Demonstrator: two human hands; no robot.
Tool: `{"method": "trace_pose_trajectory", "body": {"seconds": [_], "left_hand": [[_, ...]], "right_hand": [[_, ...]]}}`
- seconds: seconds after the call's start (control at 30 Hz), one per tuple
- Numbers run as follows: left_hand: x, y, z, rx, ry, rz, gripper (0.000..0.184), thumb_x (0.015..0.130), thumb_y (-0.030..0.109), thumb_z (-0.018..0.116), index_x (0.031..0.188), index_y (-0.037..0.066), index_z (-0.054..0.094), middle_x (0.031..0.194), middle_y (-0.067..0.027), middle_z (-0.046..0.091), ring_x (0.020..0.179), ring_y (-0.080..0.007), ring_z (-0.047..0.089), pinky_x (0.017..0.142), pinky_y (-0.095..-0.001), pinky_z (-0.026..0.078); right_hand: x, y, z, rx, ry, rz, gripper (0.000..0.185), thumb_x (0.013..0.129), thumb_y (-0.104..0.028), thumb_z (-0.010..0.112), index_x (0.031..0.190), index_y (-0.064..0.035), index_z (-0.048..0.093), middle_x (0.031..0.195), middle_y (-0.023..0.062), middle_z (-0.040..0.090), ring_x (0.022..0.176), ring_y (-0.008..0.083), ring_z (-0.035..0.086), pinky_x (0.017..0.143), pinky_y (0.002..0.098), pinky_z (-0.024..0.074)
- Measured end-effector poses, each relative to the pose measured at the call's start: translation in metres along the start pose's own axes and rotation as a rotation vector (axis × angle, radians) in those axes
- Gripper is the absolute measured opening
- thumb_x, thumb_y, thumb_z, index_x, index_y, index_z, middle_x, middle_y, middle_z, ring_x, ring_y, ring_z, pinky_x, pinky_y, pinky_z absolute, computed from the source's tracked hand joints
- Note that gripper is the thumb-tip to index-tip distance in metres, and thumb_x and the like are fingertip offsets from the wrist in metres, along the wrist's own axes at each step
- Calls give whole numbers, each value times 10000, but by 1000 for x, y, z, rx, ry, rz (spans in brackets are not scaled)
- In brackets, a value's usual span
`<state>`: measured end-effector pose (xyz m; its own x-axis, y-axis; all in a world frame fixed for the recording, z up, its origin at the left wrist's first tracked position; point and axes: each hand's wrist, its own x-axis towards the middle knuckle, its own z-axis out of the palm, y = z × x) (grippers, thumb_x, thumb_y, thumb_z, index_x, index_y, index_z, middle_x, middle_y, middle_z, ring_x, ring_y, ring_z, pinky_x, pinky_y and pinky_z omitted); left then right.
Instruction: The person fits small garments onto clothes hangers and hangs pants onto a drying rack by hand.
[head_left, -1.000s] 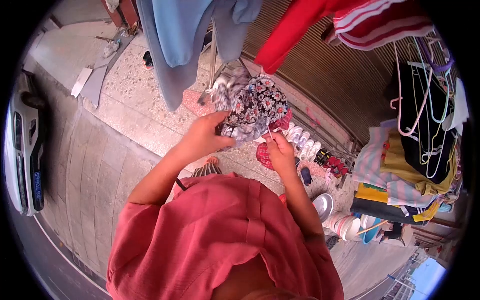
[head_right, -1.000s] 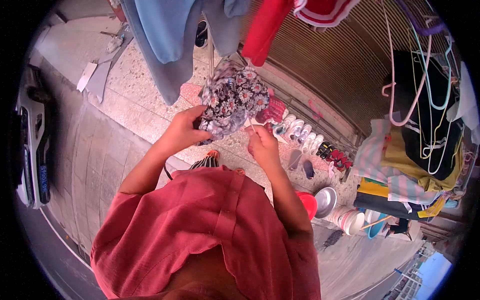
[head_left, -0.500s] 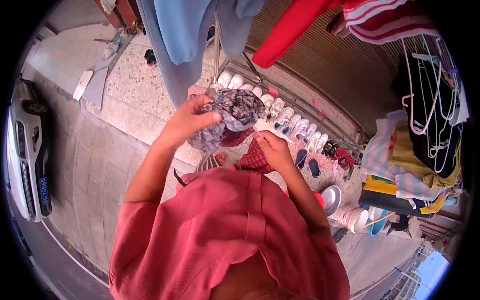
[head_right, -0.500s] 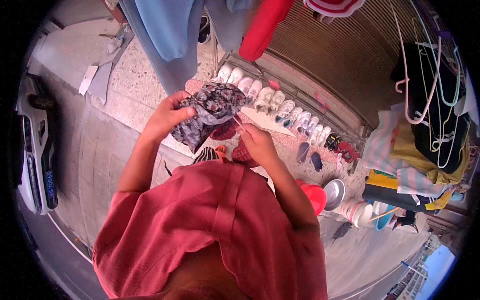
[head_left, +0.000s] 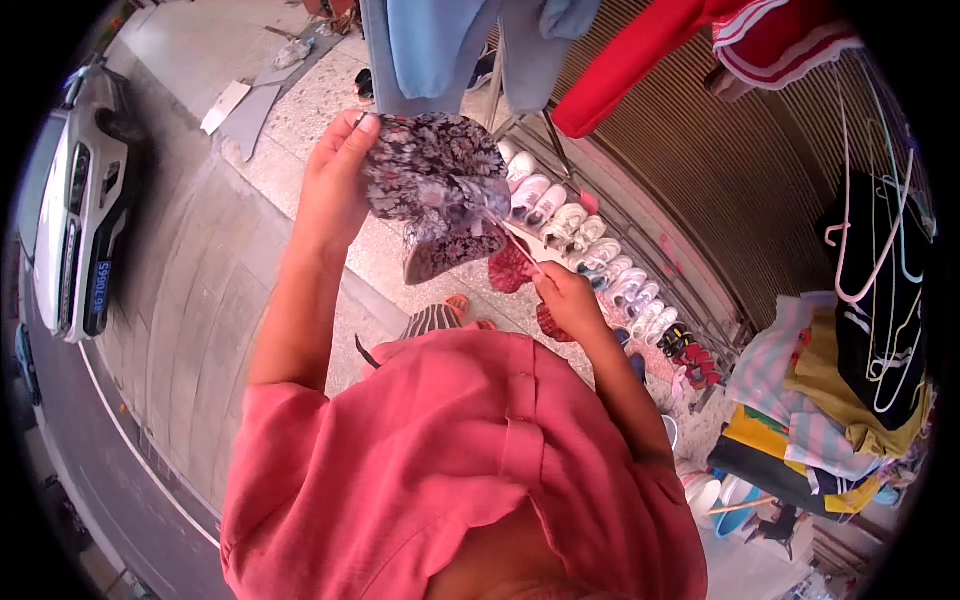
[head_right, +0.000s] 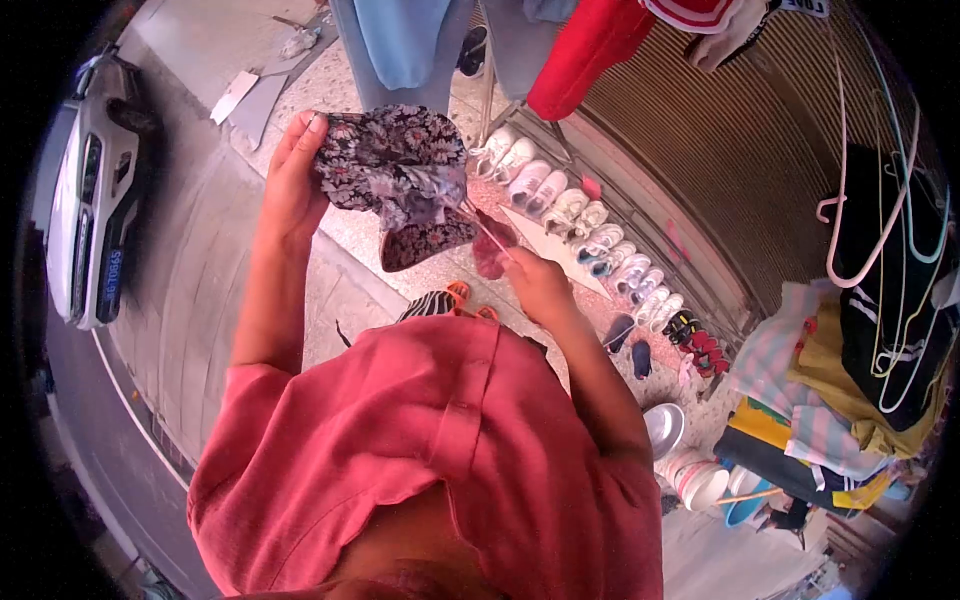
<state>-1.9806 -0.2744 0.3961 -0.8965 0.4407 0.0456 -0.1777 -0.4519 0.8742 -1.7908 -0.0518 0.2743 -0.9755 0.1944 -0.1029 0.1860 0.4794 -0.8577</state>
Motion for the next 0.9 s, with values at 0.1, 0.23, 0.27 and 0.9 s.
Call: {"method": "trace_pose_trajectory", "body": {"seconds": [0.1, 0.23, 0.27, 0.9], "left_hand": [[-6, -6, -3, -37, 140, -94, 126, 866, 152, 535, 903, 35, 509, 839, -71, 604, 708, -133, 591, 655, -270, 497], [-20, -18, -7, 7, 164, -257, 130, 841, 115, 565, 917, 30, 501, 821, -77, 605, 711, -148, 602, 631, -266, 512], [-22, -19, -6, 26, 168, -262, 129, 837, 108, 568, 916, 32, 500, 820, -77, 605, 710, -149, 602, 628, -268, 512], [-77, -57, 61, 593, -306, 140, 113, 820, 50, 587, 912, 41, 522, 846, -21, 561, 809, -106, 544, 723, -229, 432]], "right_hand": [[-2, 3, -6, 93, 6, 62, 174, 878, -175, 496, 944, -42, 586, 647, 13, 524, 608, 82, 476, 565, 246, 406], [-2, 9, -11, 200, 35, 101, 168, 867, -161, 504, 952, -50, 596, 680, 74, 573, 635, 104, 531, 606, 251, 430], [-2, 10, -12, 211, 44, 81, 167, 867, -160, 504, 952, -50, 597, 681, 70, 571, 636, 102, 528, 607, 248, 429], [3, -2, -1, -18, -107, -150, 177, 837, -136, 498, 972, -46, 567, 803, 177, 600, 732, 310, 589, 647, 358, 450]]}}
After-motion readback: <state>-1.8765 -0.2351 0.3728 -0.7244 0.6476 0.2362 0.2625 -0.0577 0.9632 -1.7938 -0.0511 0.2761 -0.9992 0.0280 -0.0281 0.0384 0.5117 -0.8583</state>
